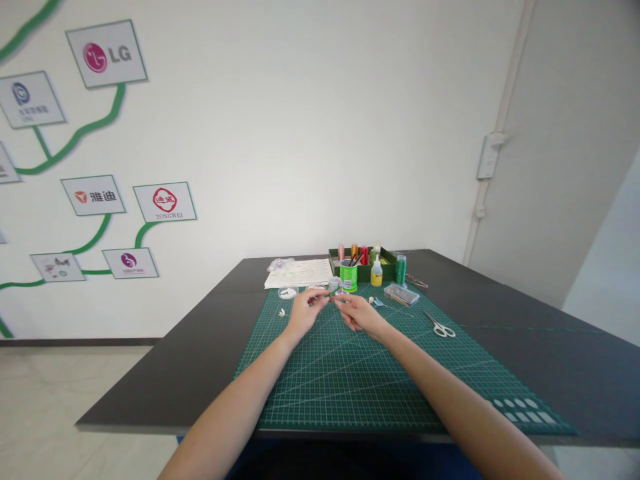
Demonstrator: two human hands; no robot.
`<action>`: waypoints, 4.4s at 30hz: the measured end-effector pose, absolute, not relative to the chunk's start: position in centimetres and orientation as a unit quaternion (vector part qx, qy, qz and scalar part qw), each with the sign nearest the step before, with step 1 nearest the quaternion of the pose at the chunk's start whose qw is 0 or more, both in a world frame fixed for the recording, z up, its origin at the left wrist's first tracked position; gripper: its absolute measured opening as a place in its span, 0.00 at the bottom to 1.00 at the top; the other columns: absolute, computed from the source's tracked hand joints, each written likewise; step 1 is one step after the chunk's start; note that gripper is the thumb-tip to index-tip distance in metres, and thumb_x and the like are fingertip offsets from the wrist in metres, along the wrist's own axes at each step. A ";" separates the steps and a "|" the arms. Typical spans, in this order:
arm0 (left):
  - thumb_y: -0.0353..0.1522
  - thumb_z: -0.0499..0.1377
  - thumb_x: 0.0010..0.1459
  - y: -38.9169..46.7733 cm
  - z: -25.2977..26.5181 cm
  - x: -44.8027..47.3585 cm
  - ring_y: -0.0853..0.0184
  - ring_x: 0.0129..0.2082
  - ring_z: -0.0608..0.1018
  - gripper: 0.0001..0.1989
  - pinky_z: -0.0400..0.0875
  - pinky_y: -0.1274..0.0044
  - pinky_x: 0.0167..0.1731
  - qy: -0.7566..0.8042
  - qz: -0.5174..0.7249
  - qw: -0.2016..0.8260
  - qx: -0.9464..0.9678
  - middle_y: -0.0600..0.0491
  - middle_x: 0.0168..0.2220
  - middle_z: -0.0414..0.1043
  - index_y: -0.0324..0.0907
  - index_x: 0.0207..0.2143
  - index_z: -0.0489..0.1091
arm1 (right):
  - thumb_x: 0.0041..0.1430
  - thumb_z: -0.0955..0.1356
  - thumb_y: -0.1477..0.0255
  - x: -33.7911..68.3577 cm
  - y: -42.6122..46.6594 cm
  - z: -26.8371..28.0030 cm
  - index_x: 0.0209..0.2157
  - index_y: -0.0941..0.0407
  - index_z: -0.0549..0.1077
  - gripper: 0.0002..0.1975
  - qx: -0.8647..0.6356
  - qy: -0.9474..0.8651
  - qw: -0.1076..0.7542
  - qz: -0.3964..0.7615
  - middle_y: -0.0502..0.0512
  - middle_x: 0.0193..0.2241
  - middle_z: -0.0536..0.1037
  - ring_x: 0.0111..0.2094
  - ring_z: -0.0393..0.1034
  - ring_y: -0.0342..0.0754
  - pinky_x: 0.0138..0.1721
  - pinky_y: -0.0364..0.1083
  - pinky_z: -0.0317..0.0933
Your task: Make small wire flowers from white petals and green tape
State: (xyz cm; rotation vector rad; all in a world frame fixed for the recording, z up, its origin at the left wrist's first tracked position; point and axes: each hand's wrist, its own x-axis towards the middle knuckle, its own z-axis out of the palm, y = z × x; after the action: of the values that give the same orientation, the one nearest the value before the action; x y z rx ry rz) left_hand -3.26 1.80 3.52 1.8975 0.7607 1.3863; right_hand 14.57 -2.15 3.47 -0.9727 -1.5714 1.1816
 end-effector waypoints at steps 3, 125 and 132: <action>0.37 0.63 0.53 1.8 3.5 -3.3 0.73 0.21 0.68 0.13 0.64 0.80 0.23 0.294 0.531 0.328 0.724 0.51 0.29 0.74 0.39 0.38 0.79 | 0.55 0.67 0.55 14.7 -2.1 3.7 0.45 0.62 0.72 0.26 -0.395 -0.645 0.469 0.456 0.38 0.10 0.60 0.09 0.52 0.37 0.12 0.38 0.44; 0.30 0.59 0.61 0.5 4.8 -4.7 0.68 0.36 0.76 0.10 0.67 0.77 0.38 0.241 0.247 0.099 0.933 0.52 0.37 0.75 0.48 0.43 0.78 | 0.56 0.68 0.54 17.8 -3.1 6.8 0.50 0.63 0.75 0.29 -0.397 -0.686 0.489 0.365 0.41 0.12 0.53 0.15 0.44 0.37 0.17 0.41 0.39; 0.29 0.59 0.61 0.8 4.6 -4.6 0.67 0.37 0.76 0.11 0.67 0.77 0.40 0.243 0.247 0.100 0.933 0.52 0.37 0.75 0.48 0.43 0.78 | 0.56 0.68 0.55 18.3 -2.6 6.2 0.50 0.64 0.75 0.29 -0.401 -0.682 0.496 0.358 0.41 0.12 0.54 0.15 0.44 0.37 0.17 0.40 0.38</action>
State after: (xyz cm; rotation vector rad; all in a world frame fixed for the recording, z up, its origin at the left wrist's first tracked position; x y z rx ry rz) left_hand -4.65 0.79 4.59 2.7571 0.7182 0.7309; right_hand 18.29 -2.57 6.24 -0.9704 -1.6523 0.8668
